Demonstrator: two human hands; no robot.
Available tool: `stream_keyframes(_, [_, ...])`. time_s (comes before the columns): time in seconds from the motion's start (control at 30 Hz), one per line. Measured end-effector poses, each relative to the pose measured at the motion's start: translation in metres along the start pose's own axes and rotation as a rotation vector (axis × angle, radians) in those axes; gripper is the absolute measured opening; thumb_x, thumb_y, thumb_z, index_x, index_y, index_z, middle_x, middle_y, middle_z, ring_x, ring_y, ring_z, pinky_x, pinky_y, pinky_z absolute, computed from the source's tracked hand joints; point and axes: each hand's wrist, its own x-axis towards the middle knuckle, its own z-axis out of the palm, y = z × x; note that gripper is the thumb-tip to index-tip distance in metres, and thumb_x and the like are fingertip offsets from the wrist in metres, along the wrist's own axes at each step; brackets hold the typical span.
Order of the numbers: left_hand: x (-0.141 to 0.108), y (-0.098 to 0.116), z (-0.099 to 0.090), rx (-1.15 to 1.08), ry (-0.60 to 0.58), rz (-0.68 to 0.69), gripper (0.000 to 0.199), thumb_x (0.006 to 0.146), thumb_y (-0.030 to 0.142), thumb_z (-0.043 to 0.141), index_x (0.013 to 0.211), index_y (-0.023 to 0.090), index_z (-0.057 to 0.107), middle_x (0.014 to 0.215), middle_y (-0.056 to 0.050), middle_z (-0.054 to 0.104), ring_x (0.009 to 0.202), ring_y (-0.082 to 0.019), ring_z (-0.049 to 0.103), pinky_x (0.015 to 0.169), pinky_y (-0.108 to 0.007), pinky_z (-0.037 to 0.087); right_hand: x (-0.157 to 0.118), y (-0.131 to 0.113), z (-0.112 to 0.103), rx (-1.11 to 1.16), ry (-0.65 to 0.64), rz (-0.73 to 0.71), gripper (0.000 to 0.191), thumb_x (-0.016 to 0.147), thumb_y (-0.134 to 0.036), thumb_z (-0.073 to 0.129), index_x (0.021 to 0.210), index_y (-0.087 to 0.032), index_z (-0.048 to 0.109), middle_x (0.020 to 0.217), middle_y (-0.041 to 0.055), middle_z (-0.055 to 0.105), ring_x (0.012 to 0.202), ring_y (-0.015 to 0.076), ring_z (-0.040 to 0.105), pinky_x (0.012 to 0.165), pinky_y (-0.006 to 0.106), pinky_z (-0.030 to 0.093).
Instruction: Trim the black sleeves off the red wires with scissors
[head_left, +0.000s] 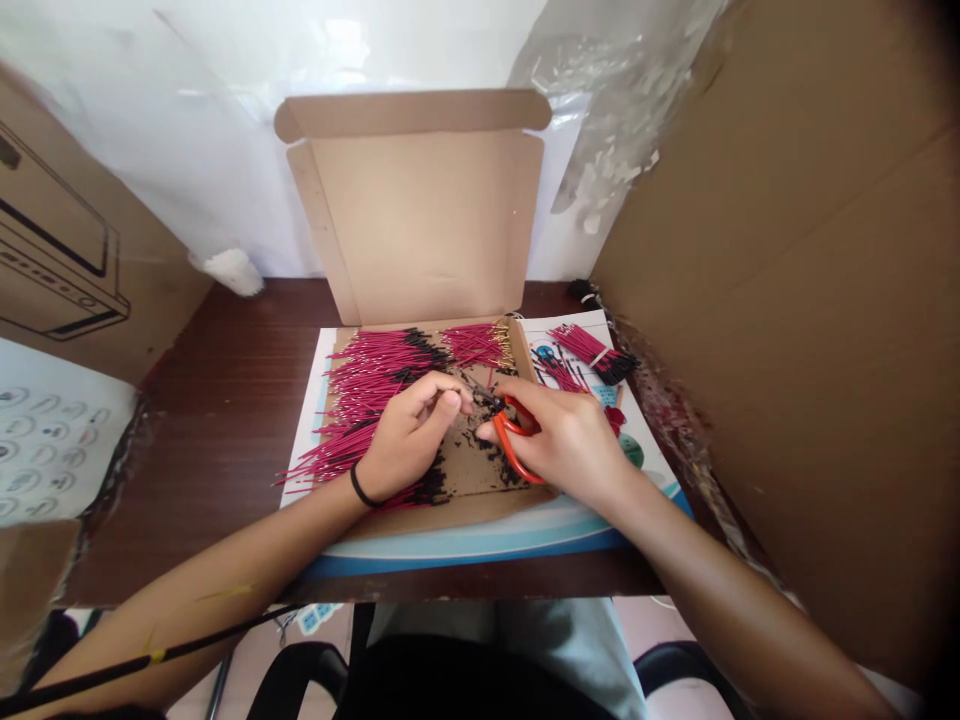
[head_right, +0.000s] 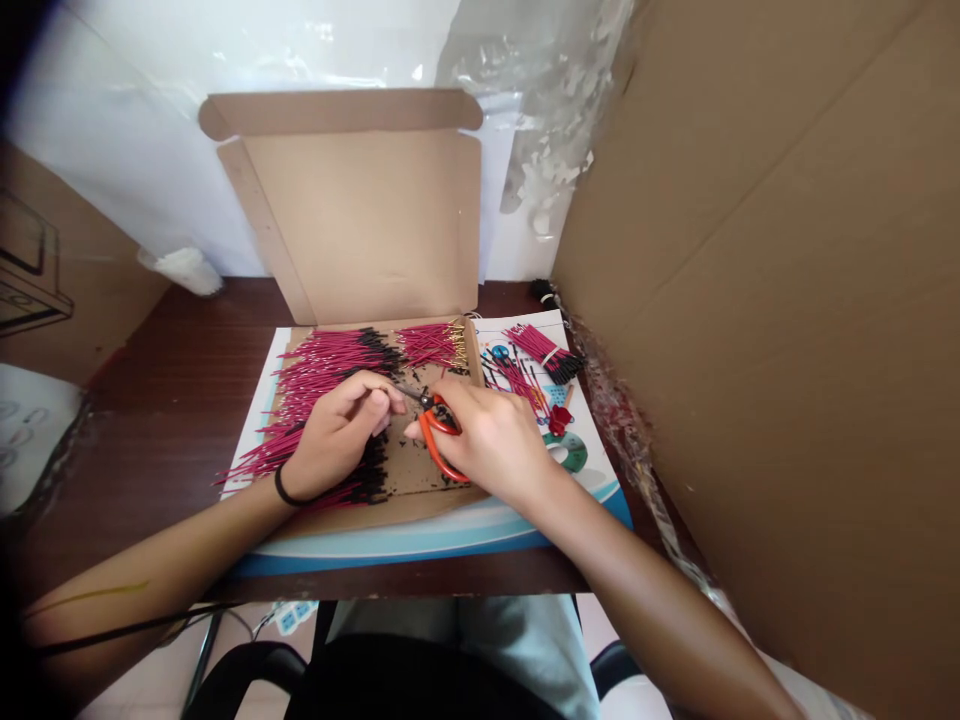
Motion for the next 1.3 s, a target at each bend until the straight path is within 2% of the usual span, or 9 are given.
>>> stream_keyframes(0.13, [0.000,0.000,0.000,0.120,0.043,0.043,0.025,0.089,0.040,0.055,0.084,0.017,0.065,0.075,-0.004,0.067,0.069,-0.014,0.059,0.066,-0.025,0.044,-0.002,0.000,0.000,-0.017,-0.016,0.001,0.035,0.085,-0.050,0.062,0.096,-0.017,0.069,0.073,0.0039,0.072,0.055,0.0121,0.060,0.053,0.022,0.042])
stream_keyframes(0.43, [-0.001,-0.003,-0.001,0.248,0.028,0.096,0.017,0.087,0.027,0.057,0.082,0.017,0.069,0.078,-0.004,0.070,0.069,-0.014,0.061,0.065,-0.024,0.045,-0.005,0.000,0.003,-0.115,-0.017,-0.038,0.037,0.085,-0.051,0.060,0.096,-0.017,0.070,0.073,0.0038,0.073,0.060,0.0142,0.065,0.058,0.024,0.043])
stream_keyframes(0.57, [0.000,-0.003,-0.002,0.292,0.034,0.104,0.017,0.086,0.027,0.058,0.079,0.018,0.070,0.075,-0.004,0.070,0.067,-0.015,0.060,0.063,-0.025,0.044,-0.003,0.001,0.003,-0.144,-0.029,-0.053,0.034,0.086,-0.049,0.060,0.095,-0.017,0.069,0.074,0.0038,0.073,0.064,0.0152,0.067,0.059,0.024,0.043])
stream_keyframes(0.73, [0.000,-0.005,-0.002,0.284,0.010,0.080,0.016,0.086,0.026,0.058,0.080,0.018,0.071,0.077,-0.004,0.072,0.072,-0.016,0.064,0.068,-0.025,0.047,-0.003,0.002,0.002,-0.200,-0.033,-0.096,0.034,0.086,-0.049,0.060,0.097,-0.018,0.069,0.078,0.0042,0.074,0.069,0.0167,0.069,0.058,0.025,0.042])
stream_keyframes(0.97, [0.000,-0.005,-0.002,0.332,-0.006,0.134,0.018,0.088,0.024,0.054,0.084,0.018,0.071,0.081,-0.004,0.073,0.074,-0.015,0.064,0.071,-0.024,0.047,-0.003,0.000,0.000,-0.212,-0.009,-0.119,0.035,0.087,-0.050,0.059,0.095,-0.018,0.069,0.078,0.0027,0.074,0.071,0.0161,0.069,0.058,0.025,0.040])
stream_keyframes(1.13, [-0.001,-0.009,-0.002,0.259,0.020,0.126,0.017,0.087,0.027,0.058,0.084,0.018,0.071,0.080,-0.004,0.072,0.074,-0.015,0.064,0.070,-0.025,0.048,-0.003,-0.001,0.000,-0.303,0.002,-0.147,0.034,0.087,-0.049,0.058,0.094,-0.017,0.068,0.073,0.0023,0.072,0.067,0.0159,0.067,0.055,0.026,0.036])
stream_keyframes(1.3, [-0.002,-0.010,-0.003,0.236,0.008,0.152,0.017,0.088,0.027,0.058,0.084,0.018,0.072,0.079,-0.004,0.071,0.074,-0.014,0.062,0.070,-0.024,0.047,-0.003,0.000,0.002,-0.302,-0.009,-0.165,0.034,0.087,-0.050,0.059,0.093,-0.017,0.067,0.071,0.0015,0.071,0.066,0.0156,0.066,0.055,0.027,0.035])
